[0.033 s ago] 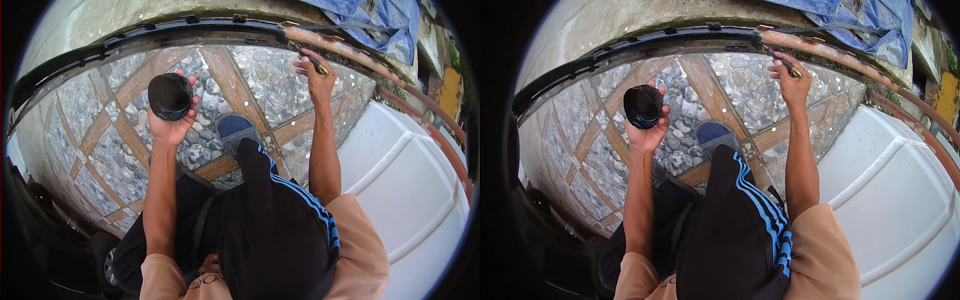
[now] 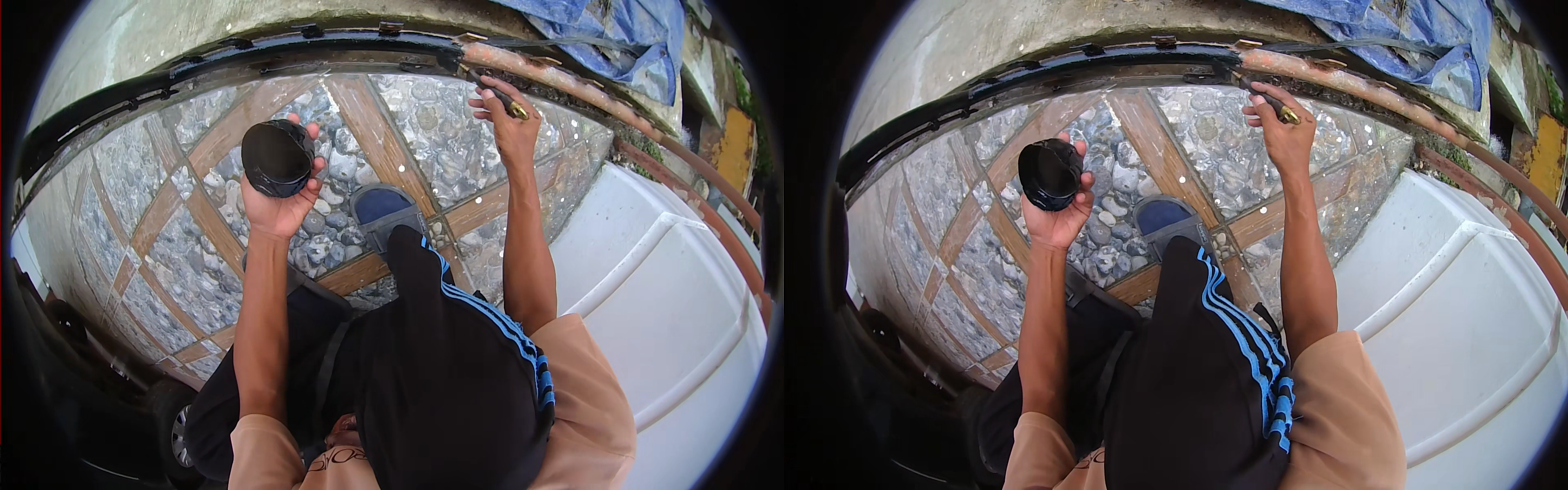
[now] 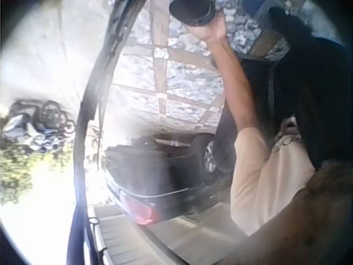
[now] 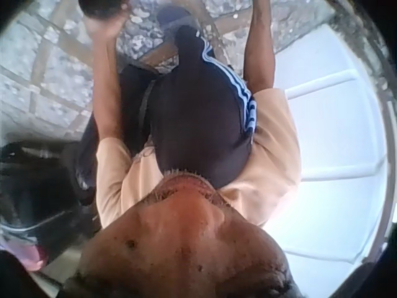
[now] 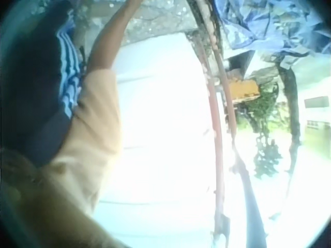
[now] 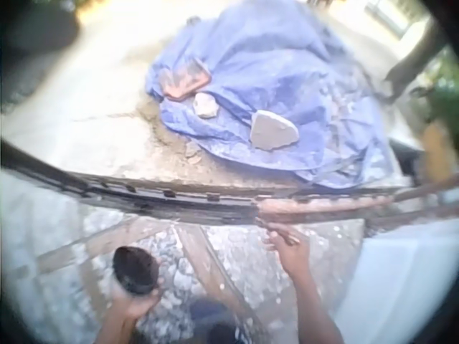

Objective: Painting a door frame with black paint using a brush.

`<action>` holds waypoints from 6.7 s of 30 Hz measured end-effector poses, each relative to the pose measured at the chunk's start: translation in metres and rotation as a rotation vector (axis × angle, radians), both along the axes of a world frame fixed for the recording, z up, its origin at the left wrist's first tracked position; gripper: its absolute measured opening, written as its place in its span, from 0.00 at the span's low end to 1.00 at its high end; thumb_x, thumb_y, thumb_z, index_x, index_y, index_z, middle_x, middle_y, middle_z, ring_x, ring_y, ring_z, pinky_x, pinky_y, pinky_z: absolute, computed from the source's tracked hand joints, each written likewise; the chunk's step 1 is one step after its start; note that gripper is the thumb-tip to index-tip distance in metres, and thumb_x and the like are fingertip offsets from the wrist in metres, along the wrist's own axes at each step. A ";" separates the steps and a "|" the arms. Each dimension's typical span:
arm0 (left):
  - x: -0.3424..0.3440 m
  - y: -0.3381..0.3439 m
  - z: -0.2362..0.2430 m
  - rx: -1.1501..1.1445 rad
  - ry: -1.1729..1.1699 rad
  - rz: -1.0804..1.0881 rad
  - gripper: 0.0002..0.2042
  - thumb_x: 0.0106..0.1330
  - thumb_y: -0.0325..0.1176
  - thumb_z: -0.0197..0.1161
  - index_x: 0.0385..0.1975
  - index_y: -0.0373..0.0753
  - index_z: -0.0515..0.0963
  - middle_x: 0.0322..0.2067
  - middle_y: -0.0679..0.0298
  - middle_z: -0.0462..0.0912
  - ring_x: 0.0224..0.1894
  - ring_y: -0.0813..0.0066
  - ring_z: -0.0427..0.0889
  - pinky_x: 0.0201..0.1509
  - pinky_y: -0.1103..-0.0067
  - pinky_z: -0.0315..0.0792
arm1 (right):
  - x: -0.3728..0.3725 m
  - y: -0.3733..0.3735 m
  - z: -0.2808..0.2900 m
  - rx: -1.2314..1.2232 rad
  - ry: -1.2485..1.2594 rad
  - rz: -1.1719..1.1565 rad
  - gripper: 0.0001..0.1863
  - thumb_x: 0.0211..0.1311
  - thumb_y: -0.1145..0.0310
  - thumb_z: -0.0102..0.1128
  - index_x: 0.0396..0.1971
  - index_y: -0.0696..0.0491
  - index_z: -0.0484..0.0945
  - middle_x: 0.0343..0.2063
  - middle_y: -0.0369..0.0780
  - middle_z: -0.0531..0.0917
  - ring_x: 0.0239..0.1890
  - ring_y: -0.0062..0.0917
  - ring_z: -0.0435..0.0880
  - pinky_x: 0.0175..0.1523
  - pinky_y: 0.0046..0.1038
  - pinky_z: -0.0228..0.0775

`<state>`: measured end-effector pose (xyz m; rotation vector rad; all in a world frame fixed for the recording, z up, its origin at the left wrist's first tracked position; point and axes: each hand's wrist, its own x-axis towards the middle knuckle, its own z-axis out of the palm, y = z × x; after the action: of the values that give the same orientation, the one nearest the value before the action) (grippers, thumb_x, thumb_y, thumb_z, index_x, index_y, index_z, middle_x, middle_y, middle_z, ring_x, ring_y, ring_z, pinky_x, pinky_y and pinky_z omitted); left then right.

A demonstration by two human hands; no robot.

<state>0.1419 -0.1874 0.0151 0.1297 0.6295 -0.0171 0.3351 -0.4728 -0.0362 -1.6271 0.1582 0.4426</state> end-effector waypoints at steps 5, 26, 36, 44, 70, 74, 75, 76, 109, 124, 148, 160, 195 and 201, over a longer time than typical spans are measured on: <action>0.002 -0.002 -0.003 -0.054 -0.072 -0.014 0.26 0.73 0.49 0.47 0.67 0.45 0.62 0.61 0.55 0.72 0.45 0.53 0.80 0.38 0.71 0.79 | 0.012 0.016 -0.015 0.009 0.024 -0.068 0.11 0.63 0.75 0.61 0.44 0.59 0.82 0.34 0.41 0.85 0.31 0.23 0.87 0.32 0.20 0.79; -0.019 0.009 0.002 -0.006 -0.059 0.100 0.28 0.72 0.50 0.46 0.67 0.42 0.62 0.60 0.53 0.73 0.42 0.55 0.83 0.36 0.71 0.83 | 0.005 0.078 0.014 -0.432 -0.902 0.365 0.09 0.59 0.76 0.62 0.40 0.54 0.83 0.33 0.40 0.86 0.31 0.33 0.86 0.35 0.28 0.77; -0.017 0.005 0.003 0.010 -0.035 0.081 0.27 0.72 0.49 0.46 0.67 0.42 0.62 0.59 0.53 0.74 0.41 0.55 0.83 0.36 0.72 0.82 | 0.047 0.089 0.017 0.101 -0.090 0.047 0.13 0.63 0.73 0.61 0.44 0.65 0.80 0.30 0.48 0.85 0.30 0.31 0.88 0.32 0.25 0.82; -0.018 0.005 0.002 0.020 -0.011 0.066 0.27 0.72 0.49 0.46 0.67 0.43 0.62 0.59 0.54 0.74 0.41 0.56 0.84 0.35 0.72 0.83 | 0.047 0.095 0.022 0.112 -0.088 0.058 0.12 0.63 0.72 0.61 0.42 0.65 0.80 0.28 0.48 0.85 0.28 0.30 0.88 0.30 0.24 0.81; -0.002 -0.004 0.009 -0.016 -0.075 0.039 0.27 0.72 0.51 0.46 0.66 0.44 0.63 0.60 0.54 0.73 0.44 0.53 0.82 0.37 0.70 0.82 | 0.030 0.076 0.013 0.273 -0.060 -0.152 0.11 0.62 0.75 0.60 0.42 0.63 0.80 0.28 0.46 0.85 0.26 0.26 0.86 0.27 0.23 0.80; 0.004 -0.010 0.007 -0.025 -0.074 0.024 0.27 0.72 0.51 0.46 0.66 0.44 0.63 0.60 0.54 0.73 0.44 0.53 0.82 0.37 0.70 0.82 | 0.030 0.079 0.007 0.192 -0.074 -0.109 0.10 0.63 0.74 0.60 0.42 0.62 0.80 0.27 0.46 0.85 0.26 0.26 0.86 0.26 0.23 0.79; 0.005 -0.011 0.007 -0.027 -0.075 0.025 0.27 0.72 0.51 0.46 0.66 0.44 0.63 0.60 0.54 0.73 0.44 0.53 0.82 0.37 0.70 0.82 | 0.030 0.081 0.011 0.241 -0.075 -0.097 0.10 0.63 0.75 0.60 0.41 0.62 0.80 0.27 0.46 0.85 0.26 0.25 0.86 0.27 0.22 0.79; 0.006 -0.013 0.006 -0.030 -0.083 0.028 0.27 0.72 0.51 0.46 0.66 0.44 0.63 0.60 0.54 0.73 0.43 0.53 0.82 0.37 0.70 0.82 | 0.031 0.078 0.017 0.239 -0.077 -0.093 0.10 0.63 0.75 0.60 0.41 0.62 0.80 0.27 0.46 0.85 0.26 0.25 0.86 0.27 0.22 0.79; -0.069 -0.001 -0.012 -0.087 -0.288 0.483 0.33 0.72 0.54 0.41 0.70 0.37 0.56 0.62 0.49 0.70 0.45 0.53 0.84 0.38 0.70 0.85 | 0.120 0.270 0.052 -0.925 -0.870 1.518 0.21 0.52 0.57 0.62 0.23 0.66 0.79 0.20 0.59 0.77 0.28 0.53 0.82 0.37 0.43 0.75; -0.076 -0.005 -0.024 -0.167 -0.303 0.442 0.33 0.71 0.55 0.41 0.70 0.38 0.56 0.62 0.47 0.69 0.46 0.52 0.83 0.40 0.68 0.85 | 0.114 0.245 0.079 -0.884 -0.913 1.478 0.15 0.54 0.61 0.60 0.26 0.60 0.81 0.17 0.52 0.78 0.21 0.44 0.81 0.32 0.37 0.74; -0.041 -0.008 0.002 -0.083 -0.144 0.224 0.30 0.71 0.51 0.44 0.67 0.37 0.61 0.59 0.47 0.72 0.42 0.50 0.84 0.38 0.68 0.85 | 0.042 0.089 0.014 -0.544 -1.172 0.937 0.11 0.57 0.73 0.63 0.41 0.51 0.81 0.30 0.40 0.82 0.25 0.38 0.82 0.29 0.35 0.75; -0.037 -0.008 0.006 -0.025 -0.098 0.201 0.29 0.71 0.51 0.44 0.66 0.38 0.62 0.58 0.49 0.74 0.41 0.54 0.84 0.35 0.71 0.84 | 0.028 0.095 0.028 -0.612 -1.071 0.776 0.11 0.58 0.74 0.63 0.42 0.51 0.82 0.33 0.41 0.84 0.30 0.38 0.84 0.35 0.34 0.77; -0.043 -0.009 -0.001 -0.027 -0.086 0.192 0.28 0.72 0.50 0.44 0.66 0.39 0.62 0.59 0.49 0.73 0.42 0.53 0.84 0.36 0.71 0.85 | 0.009 0.076 0.041 -0.521 -1.031 0.770 0.15 0.56 0.75 0.63 0.45 0.49 0.82 0.31 0.39 0.81 0.25 0.36 0.82 0.30 0.33 0.75; -0.040 -0.007 -0.001 -0.028 -0.089 0.188 0.28 0.71 0.50 0.45 0.66 0.39 0.63 0.59 0.50 0.73 0.42 0.53 0.84 0.36 0.71 0.84 | 0.021 0.085 0.043 -0.522 -1.035 0.688 0.13 0.58 0.76 0.64 0.44 0.51 0.83 0.32 0.41 0.83 0.29 0.33 0.83 0.35 0.29 0.75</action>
<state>0.1021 -0.1947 0.0145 0.0431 0.5508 0.1607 0.3562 -0.3881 0.0065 -2.2096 -1.1718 0.0050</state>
